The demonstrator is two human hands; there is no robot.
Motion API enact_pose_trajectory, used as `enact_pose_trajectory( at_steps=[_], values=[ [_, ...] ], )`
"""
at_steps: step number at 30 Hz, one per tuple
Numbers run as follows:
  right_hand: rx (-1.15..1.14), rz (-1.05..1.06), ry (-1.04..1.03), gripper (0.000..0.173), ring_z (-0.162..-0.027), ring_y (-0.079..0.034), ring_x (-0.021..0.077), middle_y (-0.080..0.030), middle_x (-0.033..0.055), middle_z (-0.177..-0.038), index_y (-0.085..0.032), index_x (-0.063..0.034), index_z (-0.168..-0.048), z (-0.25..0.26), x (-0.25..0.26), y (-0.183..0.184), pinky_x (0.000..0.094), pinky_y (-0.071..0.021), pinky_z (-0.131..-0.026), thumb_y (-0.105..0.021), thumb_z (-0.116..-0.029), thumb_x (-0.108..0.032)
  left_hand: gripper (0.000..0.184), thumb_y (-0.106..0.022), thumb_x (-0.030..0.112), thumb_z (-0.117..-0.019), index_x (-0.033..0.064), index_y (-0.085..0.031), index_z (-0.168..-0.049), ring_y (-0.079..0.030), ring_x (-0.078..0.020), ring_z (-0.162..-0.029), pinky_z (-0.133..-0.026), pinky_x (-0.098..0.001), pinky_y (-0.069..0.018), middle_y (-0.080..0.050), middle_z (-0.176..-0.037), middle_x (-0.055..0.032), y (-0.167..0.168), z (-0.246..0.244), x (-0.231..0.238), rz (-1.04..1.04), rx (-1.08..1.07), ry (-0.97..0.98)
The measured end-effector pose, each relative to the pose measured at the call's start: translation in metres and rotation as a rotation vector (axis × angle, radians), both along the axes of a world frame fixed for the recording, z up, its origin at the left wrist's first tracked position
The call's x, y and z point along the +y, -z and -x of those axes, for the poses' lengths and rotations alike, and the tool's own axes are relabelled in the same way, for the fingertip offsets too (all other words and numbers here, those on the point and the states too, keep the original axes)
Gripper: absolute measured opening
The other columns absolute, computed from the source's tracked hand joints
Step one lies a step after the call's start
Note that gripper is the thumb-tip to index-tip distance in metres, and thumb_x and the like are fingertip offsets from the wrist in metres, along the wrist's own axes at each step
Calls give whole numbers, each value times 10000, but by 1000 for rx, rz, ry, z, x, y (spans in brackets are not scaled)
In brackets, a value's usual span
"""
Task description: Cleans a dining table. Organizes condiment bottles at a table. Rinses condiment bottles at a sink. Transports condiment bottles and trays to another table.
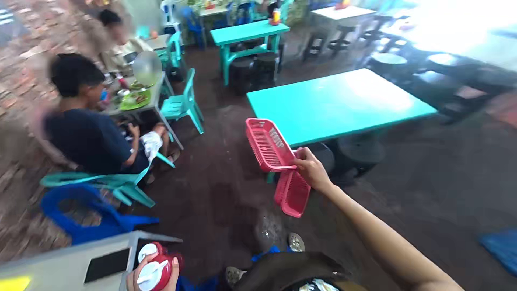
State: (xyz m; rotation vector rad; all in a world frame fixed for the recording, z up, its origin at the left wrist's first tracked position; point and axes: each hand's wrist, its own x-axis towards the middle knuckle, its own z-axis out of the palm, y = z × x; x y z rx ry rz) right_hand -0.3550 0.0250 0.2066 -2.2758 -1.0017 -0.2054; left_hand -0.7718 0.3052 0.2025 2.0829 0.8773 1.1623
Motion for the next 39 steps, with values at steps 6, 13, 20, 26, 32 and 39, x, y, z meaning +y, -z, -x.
enact_pose_trajectory(
  at_steps=[6,13,20,26,32,39],
  values=[
    [6,115,484,179,-1202,-508,597,-631,316,-1229,-807,-77,-977,-12,-215,17,762,-392,-900,-749,-833,13,747,-823,171,-733,-237,-468,-1249,-580,-217,-1175,-1053,-287,-458,-576,-1199,-343,2,-140,-71,10,-37,247],
    [204,176,707,220,-1205,-543,564,-605,339,-1272,-803,-66,-1025,-7,-398,37,781,-325,-1005,-744,-834,28,850,-846,160,-683,-242,-411,-1293,-597,-134,-1200,-1051,-245,-472,-601,-1255,-280,-2,-292,-226,186,-137,447],
    [207,105,816,285,-1121,-603,567,-652,337,-1152,-810,-61,-1039,8,-501,66,825,-293,-1023,-730,-815,96,805,-829,297,-640,-147,-551,-1251,-647,-189,-1127,-999,-322,-515,-662,-1191,-232,-17,-424,-355,245,-22,683],
    [339,3,1055,288,-1075,-608,581,-607,371,-1229,-796,-27,-1074,-26,-564,73,773,-410,-909,-674,-850,108,803,-838,349,-651,-143,-583,-1233,-657,-290,-1102,-982,-437,-525,-660,-1170,-268,-6,-537,-426,188,39,826],
    [406,-41,1073,256,-1155,-610,553,-646,340,-1246,-760,36,-1123,-128,-625,75,760,-390,-987,-636,-902,76,775,-849,309,-665,-136,-595,-1246,-641,-375,-1125,-986,-530,-508,-643,-1200,-292,11,-657,-482,211,116,880],
    [495,130,813,229,-1220,-560,534,-629,341,-1241,-761,2,-1143,-336,-681,76,659,-406,-1080,-683,-927,-5,730,-856,283,-660,-94,-619,-1239,-643,-355,-1074,-934,-517,-530,-634,-1178,-268,23,-799,-525,217,131,851]
  ],
)
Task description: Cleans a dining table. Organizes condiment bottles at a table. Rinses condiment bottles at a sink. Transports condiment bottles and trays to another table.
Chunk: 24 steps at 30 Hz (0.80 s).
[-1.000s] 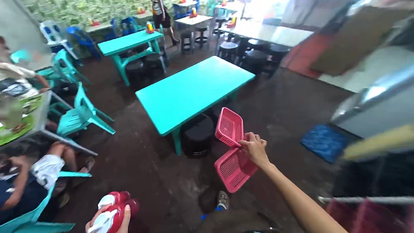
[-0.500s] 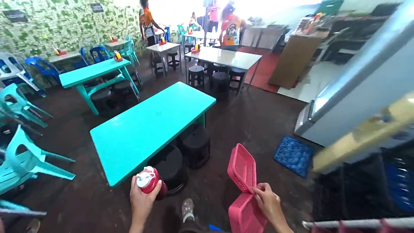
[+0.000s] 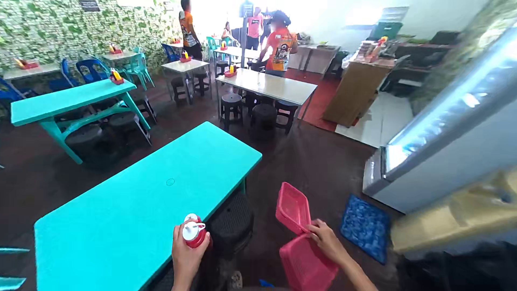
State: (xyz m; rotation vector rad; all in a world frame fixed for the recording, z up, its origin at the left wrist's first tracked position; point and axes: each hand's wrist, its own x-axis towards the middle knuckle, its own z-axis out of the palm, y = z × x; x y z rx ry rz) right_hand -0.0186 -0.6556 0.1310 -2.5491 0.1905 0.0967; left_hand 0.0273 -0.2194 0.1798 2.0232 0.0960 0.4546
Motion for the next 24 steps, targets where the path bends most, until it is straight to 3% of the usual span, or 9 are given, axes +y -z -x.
enact_pose_trajectory(
  at_steps=[2,4,8,13,16,19,21,24],
  values=[
    [59,49,-131,230,-1187,-582,515,-619,342,-1232,-752,1,-1155,-63,-10,-14,625,-446,-1061,-658,-945,-18,733,-862,285,-675,-101,-618,-1249,-652,-357,-1075,-936,-515,-540,-637,-1188,-271,-5,-37,-11,-45,8,27],
    [44,114,-292,195,-1130,-613,509,-625,339,-1197,-764,-7,-1107,-123,-15,-23,654,-479,-999,-654,-947,-25,716,-881,257,-688,-91,-623,-1258,-662,-362,-1069,-925,-518,-554,-639,-1189,-271,-13,-66,-20,-100,14,73],
    [97,259,-627,196,-1196,-569,530,-628,313,-1232,-767,-52,-1119,-250,-25,-31,755,-378,-990,-637,-973,-70,650,-873,268,-708,-49,-659,-1234,-661,-319,-1045,-907,-458,-570,-642,-1167,-237,-20,-121,-38,-204,-6,171],
    [204,358,-894,296,-1281,-528,495,-606,255,-1356,-742,-94,-1218,-406,-27,-4,727,-356,-1009,-588,-980,-9,609,-855,314,-727,-8,-662,-1206,-653,-186,-1037,-923,-344,-557,-660,-1125,-159,-19,-184,-83,-120,-8,140],
    [253,390,-1023,317,-1288,-533,456,-604,207,-1384,-736,-133,-1244,-484,-20,22,692,-375,-1002,-565,-1001,-21,579,-857,327,-723,22,-672,-1178,-651,-138,-1037,-935,-327,-554,-674,-1092,-102,-18,-225,-124,-34,-2,60],
    [375,496,-1198,398,-1295,-526,403,-649,154,-1322,-727,-179,-1264,-543,-8,33,649,-368,-1026,-549,-975,27,555,-858,320,-736,63,-667,-1189,-639,-101,-1034,-913,-303,-561,-652,-1103,-53,-23,-267,-171,11,40,-16],
    [439,499,-1309,532,-1320,-506,406,-650,140,-1341,-665,-244,-1374,-571,-1,31,655,-349,-1034,-515,-963,58,555,-864,287,-725,56,-670,-1190,-636,-111,-1037,-910,-310,-559,-647,-1112,-61,-26,-302,-196,31,71,-65],
    [444,436,-1418,729,-1302,-524,467,-653,214,-1322,-419,-360,-1572,-589,-6,27,681,-337,-1058,-473,-987,72,579,-875,229,-701,25,-661,-1200,-634,-158,-1076,-948,-352,-549,-647,-1152,-100,-17,-350,-223,29,96,-88]
  ],
)
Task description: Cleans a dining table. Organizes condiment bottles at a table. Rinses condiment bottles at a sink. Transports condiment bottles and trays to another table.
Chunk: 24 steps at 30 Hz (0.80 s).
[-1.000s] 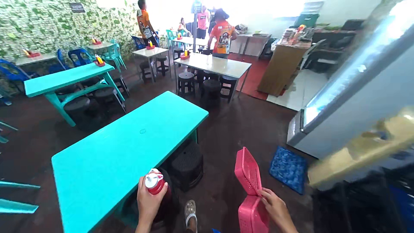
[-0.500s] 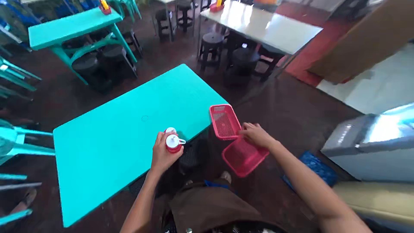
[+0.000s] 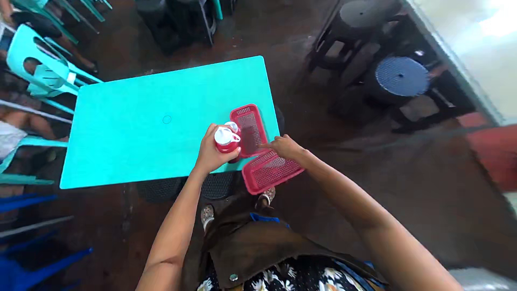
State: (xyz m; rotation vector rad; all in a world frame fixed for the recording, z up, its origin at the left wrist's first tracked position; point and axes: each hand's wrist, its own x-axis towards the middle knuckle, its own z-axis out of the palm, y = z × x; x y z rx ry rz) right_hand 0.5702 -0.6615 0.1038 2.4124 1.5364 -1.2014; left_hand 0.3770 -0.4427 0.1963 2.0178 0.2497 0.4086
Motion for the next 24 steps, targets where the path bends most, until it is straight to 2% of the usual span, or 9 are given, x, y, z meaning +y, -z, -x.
enact_pose_trajectory(
  at_steps=[2,4,7,11,15,17,21,24],
  values=[
    [4,-42,-51,805,-1224,-567,498,-667,266,-1240,-309,-369,-1616,-6,-9,-4,668,-372,-1041,-475,-975,88,608,-885,202,-683,-11,-649,-1202,-639,-199,-1090,-968,-386,-545,-645,-1176,-139,10,-29,-11,-28,12,9],
    [22,-84,-76,869,-1194,-583,507,-678,278,-1204,-252,-384,-1631,-10,-23,-9,661,-372,-1042,-484,-958,115,613,-890,197,-685,-27,-643,-1199,-644,-224,-1083,-969,-405,-544,-643,-1177,-161,18,-55,-13,-77,27,40],
    [59,-125,-47,879,-1200,-587,498,-679,271,-1201,-254,-379,-1632,-13,-53,-6,653,-382,-1048,-495,-948,117,610,-888,217,-696,-40,-645,-1192,-640,-249,-1120,-998,-433,-529,-650,-1204,-181,36,-92,-11,-80,60,42],
    [116,-171,61,748,-1172,-608,480,-694,244,-1187,-294,-364,-1624,-12,-102,1,634,-403,-1049,-517,-1011,3,673,-884,169,-716,-76,-584,-1267,-638,-275,-1171,-1040,-451,-516,-625,-1273,-218,59,-127,-8,-17,142,-9],
    [140,-243,186,676,-1077,-654,461,-719,220,-1126,-343,-294,-1616,-11,-148,11,635,-433,-1021,-509,-1024,-14,691,-886,152,-721,-93,-567,-1283,-633,-302,-1169,-1039,-477,-511,-609,-1277,-238,80,-149,-4,-26,187,-31],
    [129,-284,239,628,-1063,-659,464,-722,219,-1124,-411,-245,-1589,-12,-163,13,624,-453,-998,-510,-1018,-1,698,-893,152,-723,-89,-562,-1288,-616,-307,-1185,-1038,-476,-506,-586,-1295,-243,90,-155,-1,-29,199,-57],
    [120,-420,360,443,-1106,-660,450,-728,180,-1190,-641,-129,-1397,-14,-176,15,620,-485,-975,-545,-991,20,798,-917,146,-668,-70,-541,-1338,-572,-307,-1239,-1001,-412,-536,-338,-1509,-312,102,-151,-1,-28,140,-168],
    [112,-494,504,342,-1129,-654,407,-726,154,-1209,-700,-86,-1300,-20,-175,12,569,-491,-1005,-550,-1003,-6,673,-921,186,-636,-39,-661,-1214,-527,-302,-1249,-996,-407,-514,-213,-1587,-297,97,-140,-6,-92,63,-226]
  ],
)
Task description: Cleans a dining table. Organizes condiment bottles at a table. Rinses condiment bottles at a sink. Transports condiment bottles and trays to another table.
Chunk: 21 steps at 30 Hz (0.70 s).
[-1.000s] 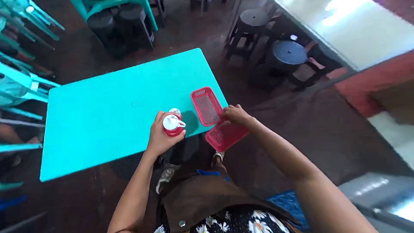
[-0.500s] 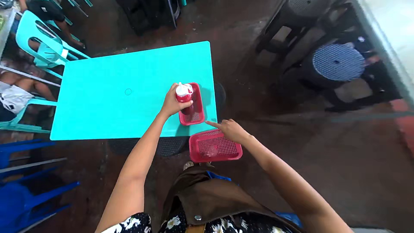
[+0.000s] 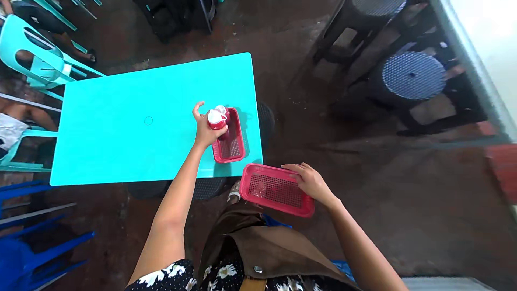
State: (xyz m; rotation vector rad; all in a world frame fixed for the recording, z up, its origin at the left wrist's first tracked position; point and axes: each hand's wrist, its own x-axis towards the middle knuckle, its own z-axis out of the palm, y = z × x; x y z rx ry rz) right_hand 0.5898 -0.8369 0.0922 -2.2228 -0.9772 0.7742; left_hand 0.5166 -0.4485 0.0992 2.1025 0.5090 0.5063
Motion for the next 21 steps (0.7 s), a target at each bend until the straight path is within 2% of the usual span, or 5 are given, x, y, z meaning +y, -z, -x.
enact_pose_trajectory(
  at_steps=[2,5,8,14,21],
  values=[
    [24,-63,128,317,-1143,-658,381,-720,155,-1226,-703,-57,-1282,-6,2,0,548,-495,-1020,-562,-1001,-16,616,-922,159,-657,8,-659,-1194,-491,-325,-1264,-1017,-466,-480,-226,-1598,-246,-6,16,-6,2,-7,4],
    [89,-142,309,314,-1144,-675,325,-706,198,-1222,-662,-2,-1303,-16,13,-3,493,-522,-1018,-569,-1005,-27,616,-910,169,-633,64,-645,-1179,-539,-307,-1200,-1037,-486,-449,-520,-1420,-182,1,38,-17,39,-78,-69],
    [76,-242,542,328,-1027,-695,247,-696,237,-1155,-615,70,-1310,-20,33,-4,391,-560,-925,-558,-995,-2,588,-907,224,-668,3,-674,-1161,-548,-358,-1159,-988,-458,-494,-462,-1400,-293,18,52,-33,65,-56,-112],
    [-21,-122,776,372,-1149,-661,340,-654,257,-1264,-553,55,-1381,-64,118,-7,486,-523,-1008,-521,-1026,-54,584,-901,154,-674,-17,-688,-1190,-549,-407,-1250,-1038,-472,-508,-516,-1361,-322,53,50,-46,62,-9,-32],
    [90,-44,812,595,-1157,-655,421,-661,235,-1277,-345,-125,-1575,-141,238,7,605,-519,-982,-521,-1010,-67,689,-903,117,-670,-66,-628,-1274,-572,-475,-1190,-1007,-562,-499,-569,-1285,-337,60,53,-38,51,17,-64]
  ],
)
